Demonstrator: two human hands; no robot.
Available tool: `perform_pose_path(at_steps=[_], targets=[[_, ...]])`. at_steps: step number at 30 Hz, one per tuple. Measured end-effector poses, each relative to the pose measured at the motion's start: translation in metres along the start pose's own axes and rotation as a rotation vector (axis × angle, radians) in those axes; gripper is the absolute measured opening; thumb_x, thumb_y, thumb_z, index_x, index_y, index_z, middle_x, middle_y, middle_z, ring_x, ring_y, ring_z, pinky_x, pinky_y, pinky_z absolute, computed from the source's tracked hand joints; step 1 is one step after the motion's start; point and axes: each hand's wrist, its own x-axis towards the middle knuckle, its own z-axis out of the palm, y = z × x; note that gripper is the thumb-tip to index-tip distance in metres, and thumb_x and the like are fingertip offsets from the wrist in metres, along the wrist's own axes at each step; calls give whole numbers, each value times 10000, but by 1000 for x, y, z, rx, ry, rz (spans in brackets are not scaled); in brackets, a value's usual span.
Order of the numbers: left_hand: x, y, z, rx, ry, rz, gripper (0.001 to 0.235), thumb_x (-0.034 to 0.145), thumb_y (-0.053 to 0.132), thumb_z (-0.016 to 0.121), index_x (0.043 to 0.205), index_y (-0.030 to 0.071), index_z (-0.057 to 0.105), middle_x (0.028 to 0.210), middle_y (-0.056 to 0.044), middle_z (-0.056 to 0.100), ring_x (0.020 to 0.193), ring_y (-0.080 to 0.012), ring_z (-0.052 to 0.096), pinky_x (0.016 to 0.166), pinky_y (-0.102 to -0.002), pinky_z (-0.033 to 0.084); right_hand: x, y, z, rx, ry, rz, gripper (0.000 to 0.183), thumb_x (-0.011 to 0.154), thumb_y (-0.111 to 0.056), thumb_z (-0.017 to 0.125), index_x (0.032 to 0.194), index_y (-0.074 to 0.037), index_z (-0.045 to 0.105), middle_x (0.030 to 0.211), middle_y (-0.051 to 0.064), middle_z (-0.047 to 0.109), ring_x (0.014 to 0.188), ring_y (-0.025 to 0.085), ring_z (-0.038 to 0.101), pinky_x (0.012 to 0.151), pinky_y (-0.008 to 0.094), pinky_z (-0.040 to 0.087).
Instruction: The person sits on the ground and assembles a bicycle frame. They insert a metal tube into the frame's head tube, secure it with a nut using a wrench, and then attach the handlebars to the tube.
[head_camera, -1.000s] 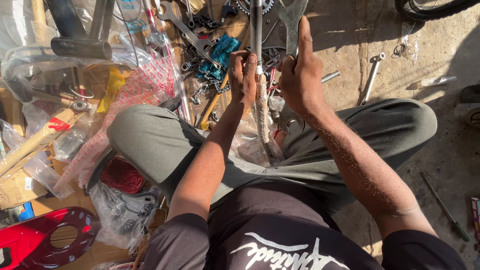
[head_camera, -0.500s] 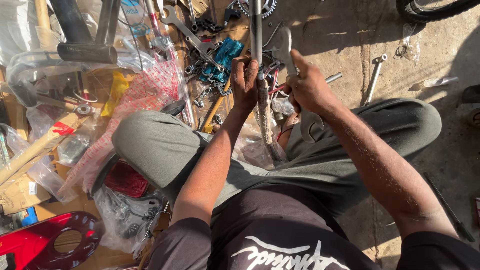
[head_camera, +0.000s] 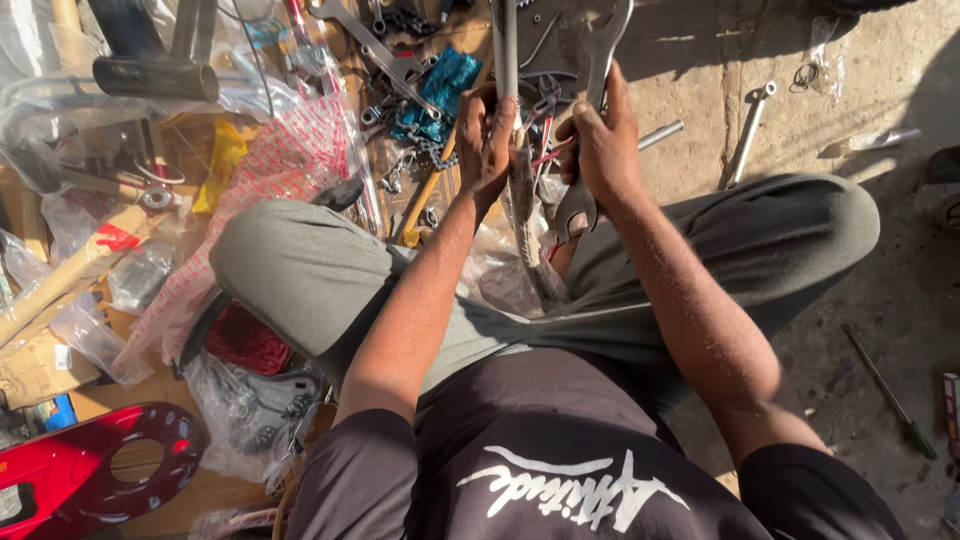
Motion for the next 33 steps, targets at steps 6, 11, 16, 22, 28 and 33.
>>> perform_pose_path(at_steps=[6, 11, 16, 22, 28, 33], targets=[[-24, -68, 35, 418, 178, 158, 679, 785, 238, 731, 1331, -76, 477, 1151, -235, 566, 1032, -424, 605, 891, -504, 506, 12, 93, 11, 213, -10, 391, 368, 1068, -51, 496, 1427, 25, 478, 820, 80, 632, 548, 130, 598, 444, 309, 509], [-4, -138, 43, 263, 104, -195, 388, 766, 166, 637, 1097, -16, 549, 926, -168, 643, 871, -405, 656, 810, -481, 513, 22, 91, 7, 166, 34, 274, 428, 1042, -56, 488, 1468, -58, 450, 818, 85, 659, 528, 112, 582, 433, 290, 496], [-3, -125, 32, 269, 180, -160, 319, 717, 176, 683, 881, -17, 488, 803, -185, 586, 742, -380, 585, 738, -458, 508, 24, 78, -8, 86, 54, 169, 578, 1025, -53, 472, 1576, -139, 320, 814, 80, 656, 505, 102, 571, 428, 269, 496], [-16, -73, 35, 69, 86, -244, 335, 721, 241, 709, 873, -5, 541, 780, -127, 606, 703, -272, 590, 693, -392, 524, 31, 85, -10, -19, 57, 185, 568, 1052, -79, 510, 1591, -102, 332, 836, 89, 683, 534, 101, 588, 445, 263, 483], [-24, -60, 45, 88, 29, -263, 333, 748, 233, 709, 924, -19, 580, 806, -123, 617, 726, -243, 595, 699, -398, 531, 33, 88, -8, -3, 48, 141, 623, 1035, -74, 508, 1615, -124, 284, 836, 67, 653, 571, 83, 595, 468, 253, 504], [-24, -48, 42, -11, -1, -247, 360, 780, 258, 701, 1002, -13, 619, 860, -101, 681, 758, -213, 660, 726, -377, 551, 37, 94, -8, -77, 72, 145, 626, 1031, -78, 544, 1607, -117, 304, 830, 73, 659, 562, 94, 594, 456, 266, 495]])
